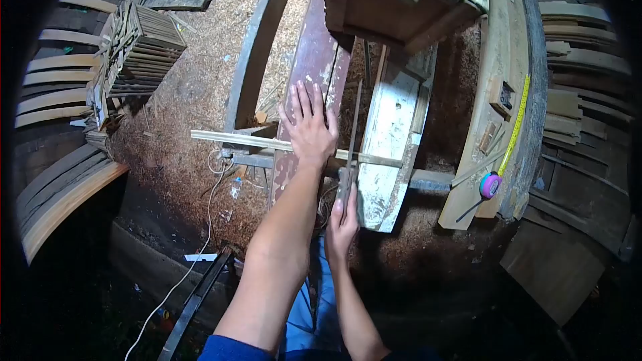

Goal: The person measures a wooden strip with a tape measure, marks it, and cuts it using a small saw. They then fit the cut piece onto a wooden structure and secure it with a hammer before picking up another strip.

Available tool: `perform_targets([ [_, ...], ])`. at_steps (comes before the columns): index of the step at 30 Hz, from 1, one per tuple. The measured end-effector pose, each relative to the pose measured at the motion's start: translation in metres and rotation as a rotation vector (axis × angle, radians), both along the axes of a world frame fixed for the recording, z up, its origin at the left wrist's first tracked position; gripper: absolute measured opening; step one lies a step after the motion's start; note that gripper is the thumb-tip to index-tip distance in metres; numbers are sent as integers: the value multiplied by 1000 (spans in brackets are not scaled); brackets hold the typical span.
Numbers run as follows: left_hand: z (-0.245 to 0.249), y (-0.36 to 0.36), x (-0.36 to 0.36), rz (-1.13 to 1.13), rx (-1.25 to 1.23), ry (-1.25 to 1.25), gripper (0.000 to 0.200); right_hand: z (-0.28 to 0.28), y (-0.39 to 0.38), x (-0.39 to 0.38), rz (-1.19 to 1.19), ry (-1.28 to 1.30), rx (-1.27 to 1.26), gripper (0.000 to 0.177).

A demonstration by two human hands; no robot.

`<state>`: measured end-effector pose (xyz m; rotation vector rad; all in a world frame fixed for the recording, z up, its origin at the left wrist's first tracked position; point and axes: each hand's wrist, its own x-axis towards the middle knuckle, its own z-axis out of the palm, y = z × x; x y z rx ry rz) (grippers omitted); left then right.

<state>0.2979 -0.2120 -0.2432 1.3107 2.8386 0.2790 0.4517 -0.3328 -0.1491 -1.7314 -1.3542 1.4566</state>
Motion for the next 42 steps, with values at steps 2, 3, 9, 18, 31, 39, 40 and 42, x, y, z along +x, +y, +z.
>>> perform_targets([
  [2, 2, 2, -2, 5, 14, -1, 65, 3, 3, 1, 51, 19, -43, 57],
  [3, 5, 1, -1, 1, 7, -24, 65, -1, 3, 0, 12, 43, -27, 55],
  [9, 3, -4, 1, -1, -6, -29, 68, -2, 2, -3, 11, -31, 65, 51],
  [18, 5, 0, 0, 1, 14, 2, 68, 3, 4, -11, -46, -91, 12, 48],
  [31, 1, 1, 1, 6, -11, 20, 67, -14, -8, 2, -10, -121, 140, 46],
  [39, -3, -2, 2, -2, 10, 45, 68, -11, 12, -9, -92, -37, 129, 44],
  [40, -2, -3, 1, -8, -3, 40, 68, -13, 7, -7, -74, -51, 196, 44],
  [42, 0, 0, 0, -9, -29, 41, 68, -13, -15, 8, -41, -76, 269, 43],
])
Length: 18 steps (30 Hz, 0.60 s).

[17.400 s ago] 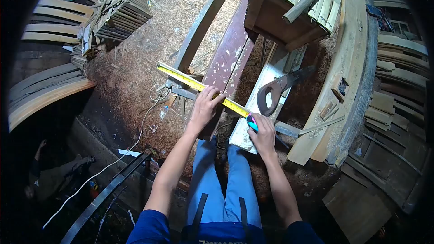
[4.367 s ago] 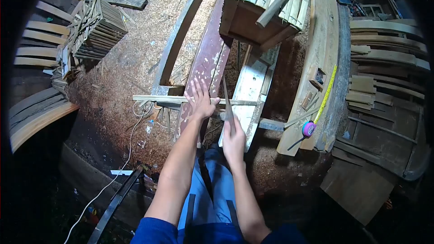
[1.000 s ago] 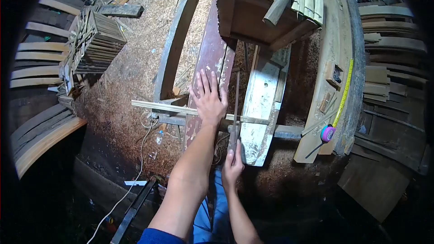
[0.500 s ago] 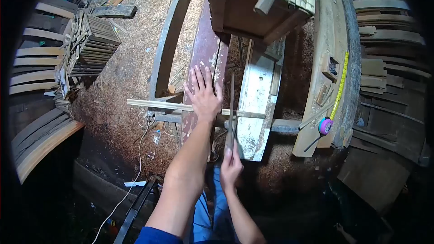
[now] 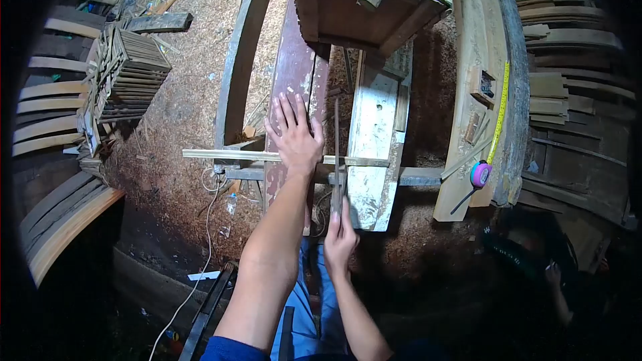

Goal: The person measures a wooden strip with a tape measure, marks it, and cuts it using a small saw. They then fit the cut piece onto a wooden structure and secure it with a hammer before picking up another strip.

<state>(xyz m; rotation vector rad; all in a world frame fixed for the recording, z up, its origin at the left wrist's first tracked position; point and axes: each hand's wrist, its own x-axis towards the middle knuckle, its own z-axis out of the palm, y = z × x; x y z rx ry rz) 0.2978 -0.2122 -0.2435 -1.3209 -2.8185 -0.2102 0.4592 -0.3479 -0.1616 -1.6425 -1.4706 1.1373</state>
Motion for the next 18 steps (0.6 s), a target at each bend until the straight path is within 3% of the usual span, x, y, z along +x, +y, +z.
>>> perform_targets([
  [1, -1, 0, 0, 0, 1, -5, 68, 3, -19, 11, 10, -15, -6, 42],
  [2, -4, 0, 0, 1, 19, -1, 66, 26, -24, 17, 15, -36, -218, 41],
  [5, -9, -2, 2, 5, 42, -2, 64, 27, 1, 0, -16, 37, -274, 45],
  [6, -6, -1, 2, 9, 38, -7, 64, 0, 11, -9, -33, -34, -52, 40],
  [9, -5, 0, 1, 16, 36, -4, 65, 23, 22, -7, 10, -51, -199, 41],
  [11, 0, 0, 1, 10, 32, -17, 66, 22, -10, 12, -36, 75, -102, 41],
  [13, -1, 2, -1, 15, 32, -14, 64, 33, -10, 20, 34, 3, -234, 44],
  [18, -12, 20, -5, 123, 33, -7, 62, 25, 38, 3, 104, -111, -94, 40],
])
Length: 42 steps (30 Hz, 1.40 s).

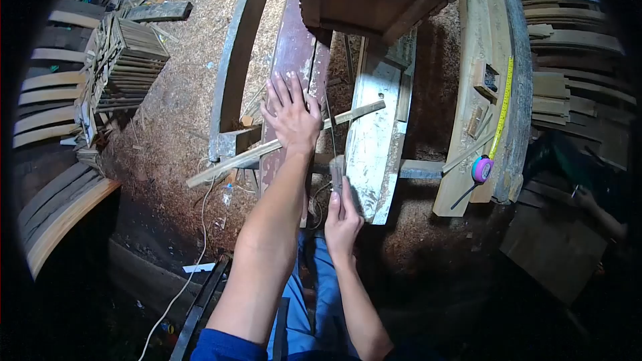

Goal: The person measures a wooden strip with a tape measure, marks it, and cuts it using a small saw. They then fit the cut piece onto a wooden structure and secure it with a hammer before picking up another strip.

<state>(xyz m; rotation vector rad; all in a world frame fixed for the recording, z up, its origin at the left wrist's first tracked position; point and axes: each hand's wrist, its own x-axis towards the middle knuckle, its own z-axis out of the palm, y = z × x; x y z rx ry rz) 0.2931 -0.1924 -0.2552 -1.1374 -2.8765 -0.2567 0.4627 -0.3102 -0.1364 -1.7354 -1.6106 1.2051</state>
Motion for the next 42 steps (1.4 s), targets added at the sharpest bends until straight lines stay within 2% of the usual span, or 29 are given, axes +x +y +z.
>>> perform_targets([
  [1, 0, -1, -1, 1, 6, 19, 61, 0, 0, 1, 31, 9, 59, 40],
  [5, 5, -1, -1, -10, -27, -8, 61, -2, 2, 2, 22, 21, 22, 39],
  [7, 5, -1, -2, -14, -54, -1, 63, -4, -2, 3, -27, 94, -117, 41],
  [15, 6, 0, -2, -42, -33, -14, 65, 2, 0, -4, -44, 57, 9, 40],
  [18, 16, 0, -12, -147, -38, -73, 70, 10, -2, -7, -111, 104, -78, 42],
  [22, 16, -1, -13, -171, -19, -78, 72, 20, -15, -16, -210, 190, -126, 43],
  [23, 15, -1, -13, -173, -14, -72, 72, 24, -17, -17, -201, 125, -211, 43],
  [28, 12, -1, -13, -196, -53, -64, 71, 27, -23, -30, -201, 76, -146, 43],
  [31, 11, -5, -13, -215, 8, -48, 67, 37, -21, -22, -200, 75, -177, 43],
  [33, 11, -8, -14, -270, 27, -60, 68, 28, -26, -8, -164, -20, -63, 40],
  [35, 13, -13, -13, -277, -6, -54, 67, 18, -30, 8, -151, 40, -76, 40],
  [36, 15, -13, -13, -296, -8, -98, 67, 8, -25, 6, -150, 158, 135, 40],
  [37, 17, -13, -13, -313, -6, -141, 68, 7, -27, 10, -142, 153, 128, 40],
  [39, 19, -15, -14, -291, 1, -160, 68, 13, -27, 16, -127, 97, -71, 39],
  [42, 18, -22, -19, -325, 6, -165, 68, 21, -26, 15, -92, 72, -97, 41],
])
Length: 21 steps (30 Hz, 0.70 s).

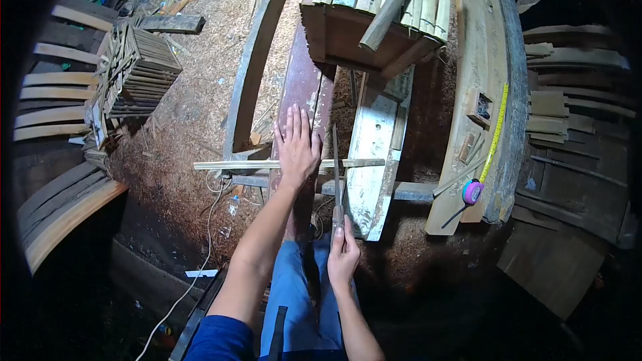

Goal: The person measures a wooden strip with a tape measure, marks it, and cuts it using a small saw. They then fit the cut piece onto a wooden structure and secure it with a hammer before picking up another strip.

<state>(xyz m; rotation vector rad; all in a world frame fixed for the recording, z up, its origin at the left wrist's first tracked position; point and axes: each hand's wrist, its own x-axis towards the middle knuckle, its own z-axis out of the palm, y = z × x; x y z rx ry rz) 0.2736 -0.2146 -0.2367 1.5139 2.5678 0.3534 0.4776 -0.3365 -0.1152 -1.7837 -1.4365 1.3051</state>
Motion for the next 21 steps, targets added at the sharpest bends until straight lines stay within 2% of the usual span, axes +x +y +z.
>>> perform_targets([
  [9, -4, 5, 4, -26, 9, 69, 71, 20, 11, 4, 122, -109, 45, 42],
  [11, -1, 5, 3, -24, -57, 105, 70, 24, 14, -5, 137, -115, 32, 41],
  [13, -5, 5, 2, -14, -63, 126, 67, 32, 32, -21, 72, -56, -96, 42],
  [15, -13, 17, 0, 143, 21, 68, 67, 37, 54, -28, 110, -96, -111, 42],
  [17, -9, 12, 2, 151, 3, 44, 67, 43, 58, -25, 150, -105, -134, 43],
  [18, -8, 12, 2, 124, -17, 59, 68, 48, 62, -19, 164, -115, -232, 44],
  [21, -5, 10, 3, 72, -44, 65, 69, 52, 63, -13, 156, -35, -152, 45],
])
